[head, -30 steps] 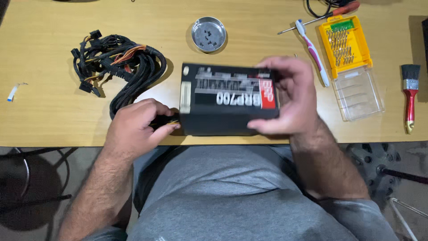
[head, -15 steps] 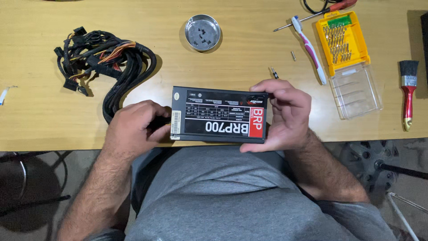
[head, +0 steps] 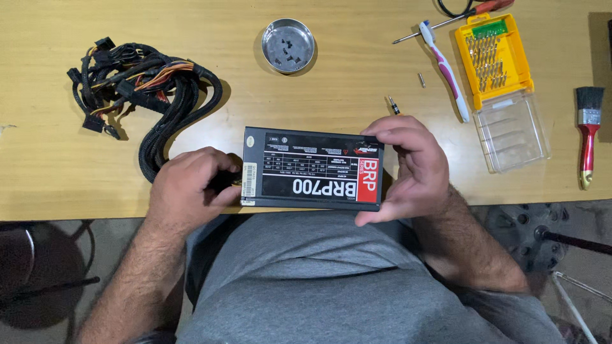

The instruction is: The person assembles a computer power supply unit by securing the fan cover with screws. They use a screwdriver to tighten screws at each corner of the fan grille, then rotate the unit to inspect the sides and label.

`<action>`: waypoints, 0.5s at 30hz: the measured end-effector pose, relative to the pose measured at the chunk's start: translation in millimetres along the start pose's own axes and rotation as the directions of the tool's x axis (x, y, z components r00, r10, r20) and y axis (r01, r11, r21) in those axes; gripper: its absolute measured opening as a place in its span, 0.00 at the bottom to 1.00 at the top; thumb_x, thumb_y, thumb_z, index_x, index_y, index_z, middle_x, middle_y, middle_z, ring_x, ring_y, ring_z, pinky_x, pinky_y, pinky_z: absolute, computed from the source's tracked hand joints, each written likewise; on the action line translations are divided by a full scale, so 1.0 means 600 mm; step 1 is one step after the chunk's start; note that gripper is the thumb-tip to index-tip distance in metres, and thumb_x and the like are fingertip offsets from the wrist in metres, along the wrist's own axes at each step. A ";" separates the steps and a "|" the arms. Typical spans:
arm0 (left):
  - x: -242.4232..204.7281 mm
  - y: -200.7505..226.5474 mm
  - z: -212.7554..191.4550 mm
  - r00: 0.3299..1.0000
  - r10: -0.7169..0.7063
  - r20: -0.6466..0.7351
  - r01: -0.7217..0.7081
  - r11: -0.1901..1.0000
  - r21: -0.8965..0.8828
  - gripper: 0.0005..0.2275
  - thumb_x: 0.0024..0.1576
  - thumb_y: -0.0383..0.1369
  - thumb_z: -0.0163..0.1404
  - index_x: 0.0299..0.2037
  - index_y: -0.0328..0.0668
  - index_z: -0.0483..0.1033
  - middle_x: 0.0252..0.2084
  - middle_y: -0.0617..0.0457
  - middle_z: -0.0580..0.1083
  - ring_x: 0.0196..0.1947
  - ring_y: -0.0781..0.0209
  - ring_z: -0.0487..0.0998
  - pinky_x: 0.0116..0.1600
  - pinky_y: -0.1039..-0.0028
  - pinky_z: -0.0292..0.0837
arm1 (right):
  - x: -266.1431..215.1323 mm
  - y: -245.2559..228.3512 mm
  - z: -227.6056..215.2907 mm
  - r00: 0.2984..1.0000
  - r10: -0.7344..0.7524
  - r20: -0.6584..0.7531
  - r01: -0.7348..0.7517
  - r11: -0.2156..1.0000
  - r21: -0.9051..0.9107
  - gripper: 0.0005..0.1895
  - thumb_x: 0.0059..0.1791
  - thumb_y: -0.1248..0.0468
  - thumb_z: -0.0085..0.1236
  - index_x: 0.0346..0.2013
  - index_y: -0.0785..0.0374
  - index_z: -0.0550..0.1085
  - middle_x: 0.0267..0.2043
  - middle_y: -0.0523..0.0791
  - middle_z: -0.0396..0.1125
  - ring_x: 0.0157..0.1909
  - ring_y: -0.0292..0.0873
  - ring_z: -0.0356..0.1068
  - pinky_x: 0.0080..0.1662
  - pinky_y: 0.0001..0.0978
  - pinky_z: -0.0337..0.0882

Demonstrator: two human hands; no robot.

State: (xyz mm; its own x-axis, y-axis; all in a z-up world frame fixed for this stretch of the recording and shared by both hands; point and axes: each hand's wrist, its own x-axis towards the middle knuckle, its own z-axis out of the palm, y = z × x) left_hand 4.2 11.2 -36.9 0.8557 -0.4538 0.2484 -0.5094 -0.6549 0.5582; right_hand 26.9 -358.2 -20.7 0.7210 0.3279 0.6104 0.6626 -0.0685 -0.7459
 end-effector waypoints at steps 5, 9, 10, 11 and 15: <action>-0.005 -0.010 0.009 1.000 -0.011 0.024 0.010 0.998 0.065 0.16 0.55 0.45 0.57 0.42 0.43 0.72 0.41 0.53 0.79 0.39 0.50 0.79 0.45 0.60 0.72 | 0.015 -0.006 -0.014 0.993 -0.030 0.116 0.042 0.994 -0.100 0.54 0.30 0.39 0.77 0.59 0.65 0.65 0.53 0.54 0.64 0.54 0.51 0.69 0.58 0.41 0.72; -0.005 -0.007 0.010 0.998 -0.052 0.035 0.049 0.995 0.083 0.18 0.55 0.49 0.55 0.41 0.43 0.72 0.41 0.54 0.79 0.38 0.50 0.79 0.44 0.58 0.72 | 0.043 -0.031 -0.029 0.950 -0.006 0.312 0.084 0.968 -0.236 0.50 0.37 0.37 0.73 0.60 0.66 0.66 0.52 0.55 0.64 0.52 0.51 0.68 0.55 0.41 0.71; -0.002 -0.004 0.009 0.998 -0.056 0.034 0.053 0.995 0.086 0.18 0.55 0.49 0.55 0.41 0.43 0.72 0.41 0.54 0.79 0.38 0.50 0.79 0.44 0.58 0.72 | 0.046 -0.035 -0.031 0.949 -0.009 0.314 0.086 0.969 -0.231 0.50 0.37 0.37 0.73 0.60 0.66 0.66 0.52 0.55 0.64 0.52 0.51 0.68 0.55 0.41 0.71; -0.001 -0.002 0.007 0.998 -0.050 0.033 0.047 0.997 0.068 0.17 0.54 0.47 0.56 0.41 0.43 0.71 0.41 0.53 0.78 0.38 0.49 0.79 0.45 0.58 0.71 | 0.048 -0.040 -0.032 0.945 0.018 0.326 0.064 0.969 -0.237 0.50 0.36 0.39 0.76 0.59 0.66 0.67 0.53 0.53 0.65 0.54 0.51 0.68 0.56 0.41 0.72; -0.001 0.000 0.008 0.999 -0.046 0.014 0.045 0.997 0.069 0.17 0.54 0.48 0.56 0.41 0.43 0.71 0.40 0.53 0.78 0.37 0.49 0.79 0.45 0.58 0.71 | 0.057 -0.052 -0.034 0.938 0.039 0.343 0.060 0.960 -0.274 0.48 0.33 0.42 0.81 0.54 0.66 0.67 0.51 0.55 0.67 0.53 0.54 0.70 0.57 0.44 0.72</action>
State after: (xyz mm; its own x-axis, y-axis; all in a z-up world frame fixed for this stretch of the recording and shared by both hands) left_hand 3.5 8.5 -41.0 0.8769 -0.4319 0.2111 -0.4755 -0.7147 0.5130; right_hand 35.1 -363.9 29.2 0.6329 0.6285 0.4521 0.7350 -0.3044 -0.6059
